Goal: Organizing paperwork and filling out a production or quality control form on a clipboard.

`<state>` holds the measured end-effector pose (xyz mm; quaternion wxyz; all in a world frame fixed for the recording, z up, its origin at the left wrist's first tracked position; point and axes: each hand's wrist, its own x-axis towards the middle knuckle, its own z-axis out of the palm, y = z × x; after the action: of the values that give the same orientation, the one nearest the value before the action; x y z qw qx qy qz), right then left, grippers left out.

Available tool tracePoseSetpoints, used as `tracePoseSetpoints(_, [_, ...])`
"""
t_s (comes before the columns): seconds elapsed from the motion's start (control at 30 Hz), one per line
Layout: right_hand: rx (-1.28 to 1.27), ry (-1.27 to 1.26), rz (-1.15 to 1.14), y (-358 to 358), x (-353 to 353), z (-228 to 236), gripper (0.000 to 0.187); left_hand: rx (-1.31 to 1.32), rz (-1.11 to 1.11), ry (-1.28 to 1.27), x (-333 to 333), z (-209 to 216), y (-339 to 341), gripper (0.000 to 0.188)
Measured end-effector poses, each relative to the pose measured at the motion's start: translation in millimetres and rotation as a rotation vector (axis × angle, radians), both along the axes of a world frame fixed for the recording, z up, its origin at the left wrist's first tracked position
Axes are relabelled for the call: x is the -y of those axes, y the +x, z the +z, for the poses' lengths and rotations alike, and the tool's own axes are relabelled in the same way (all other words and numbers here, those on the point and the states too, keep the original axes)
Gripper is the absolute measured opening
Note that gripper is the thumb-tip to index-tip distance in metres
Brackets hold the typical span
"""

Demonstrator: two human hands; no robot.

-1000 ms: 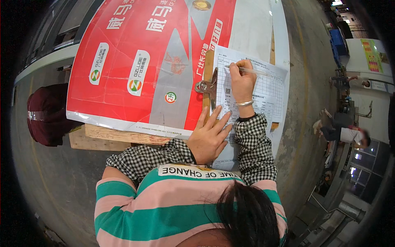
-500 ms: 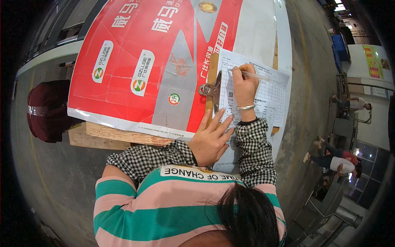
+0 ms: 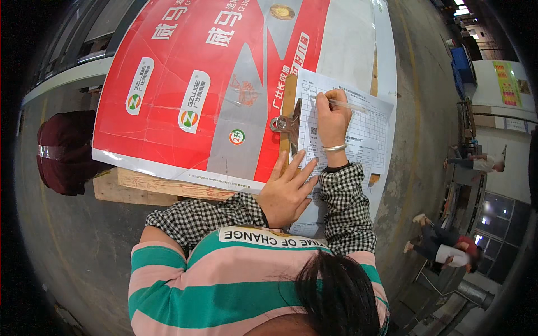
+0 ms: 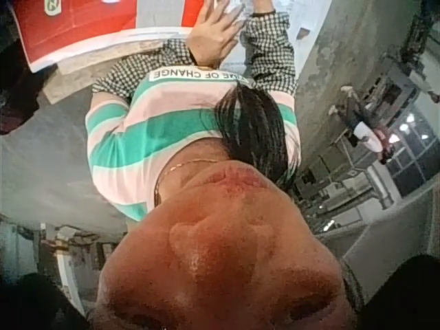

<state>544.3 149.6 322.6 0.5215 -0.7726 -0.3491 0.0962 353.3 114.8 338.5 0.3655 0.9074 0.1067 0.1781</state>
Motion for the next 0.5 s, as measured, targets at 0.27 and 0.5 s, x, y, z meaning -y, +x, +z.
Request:
tracePoseSetpoints(0.27, [-0.042, -0.003, 0.017, -0.1, 2.4, 1.8, 0.014, 0.003, -0.002, -0.004, 0.8, 0.4, -0.6, 0.045])
tracePoseSetpoints(0.5, [-0.005, -0.022, -0.016, -2.6, 2.2, 5.1, 0.014, 0.018, 0.001, -0.020, 1.1, 1.1, -1.3, 0.046])
